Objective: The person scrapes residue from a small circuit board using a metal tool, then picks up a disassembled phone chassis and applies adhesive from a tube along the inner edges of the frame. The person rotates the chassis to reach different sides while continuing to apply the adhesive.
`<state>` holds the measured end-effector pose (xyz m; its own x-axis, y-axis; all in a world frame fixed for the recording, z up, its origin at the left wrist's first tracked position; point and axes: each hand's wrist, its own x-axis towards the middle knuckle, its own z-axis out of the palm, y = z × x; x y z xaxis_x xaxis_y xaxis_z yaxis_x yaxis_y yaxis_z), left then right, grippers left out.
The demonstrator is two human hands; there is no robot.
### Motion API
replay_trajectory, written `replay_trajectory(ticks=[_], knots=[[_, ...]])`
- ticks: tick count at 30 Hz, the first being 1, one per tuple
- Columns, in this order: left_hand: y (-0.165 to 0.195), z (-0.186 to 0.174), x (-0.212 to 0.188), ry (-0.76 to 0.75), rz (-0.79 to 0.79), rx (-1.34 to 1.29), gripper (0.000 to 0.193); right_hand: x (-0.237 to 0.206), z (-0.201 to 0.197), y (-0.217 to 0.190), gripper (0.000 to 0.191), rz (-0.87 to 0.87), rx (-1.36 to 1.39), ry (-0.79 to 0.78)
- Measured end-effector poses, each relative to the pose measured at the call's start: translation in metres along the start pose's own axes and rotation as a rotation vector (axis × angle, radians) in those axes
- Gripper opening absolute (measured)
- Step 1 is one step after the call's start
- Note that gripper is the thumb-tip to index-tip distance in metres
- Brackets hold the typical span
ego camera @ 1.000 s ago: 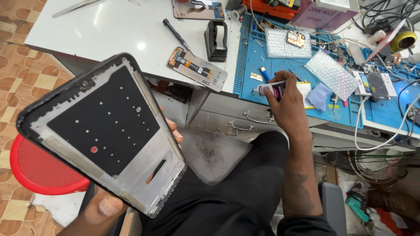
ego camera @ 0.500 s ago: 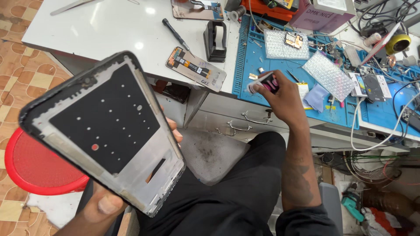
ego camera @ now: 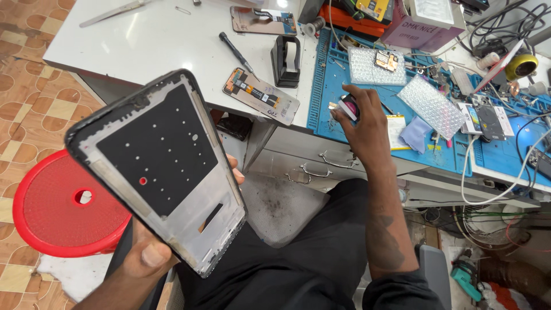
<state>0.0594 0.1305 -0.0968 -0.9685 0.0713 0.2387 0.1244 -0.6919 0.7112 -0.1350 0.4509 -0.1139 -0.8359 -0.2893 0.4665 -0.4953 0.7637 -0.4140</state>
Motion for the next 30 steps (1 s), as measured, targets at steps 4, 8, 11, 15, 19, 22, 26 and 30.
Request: replay_trajectory(ticks=[4,8,11,15,19,22,26,30], knots=[[-0.004,-0.004,-0.003,-0.001,0.003,-0.006,0.122,-0.005,-0.011,0.002,0.048,0.034,0.087,-0.051],[-0.007,-0.006,-0.002,-0.024,0.039,-0.019,0.117,-0.013,-0.004,0.010,0.056,0.165,0.285,0.039],[-0.009,-0.007,-0.001,-0.044,0.048,-0.029,0.114,-0.021,0.007,0.018,0.041,0.143,0.264,0.072],[-0.010,-0.007,-0.003,-0.045,0.050,-0.044,0.114,-0.030,0.011,0.026,0.043,0.205,0.213,0.142],[-0.011,-0.007,-0.002,-0.042,0.055,-0.044,0.113,-0.036,0.013,0.024,0.036,0.281,0.212,0.145],[-0.010,-0.007,0.000,-0.054,0.065,-0.040,0.113,-0.041,0.009,0.023,0.037,0.308,0.206,0.161],[-0.010,-0.005,-0.002,-0.050,0.039,-0.082,0.112,-0.061,0.004,0.014,0.027,0.494,1.089,0.330],[-0.008,-0.006,-0.005,-0.064,-0.009,-0.113,0.113,-0.115,0.009,-0.031,0.032,0.481,1.480,0.255]])
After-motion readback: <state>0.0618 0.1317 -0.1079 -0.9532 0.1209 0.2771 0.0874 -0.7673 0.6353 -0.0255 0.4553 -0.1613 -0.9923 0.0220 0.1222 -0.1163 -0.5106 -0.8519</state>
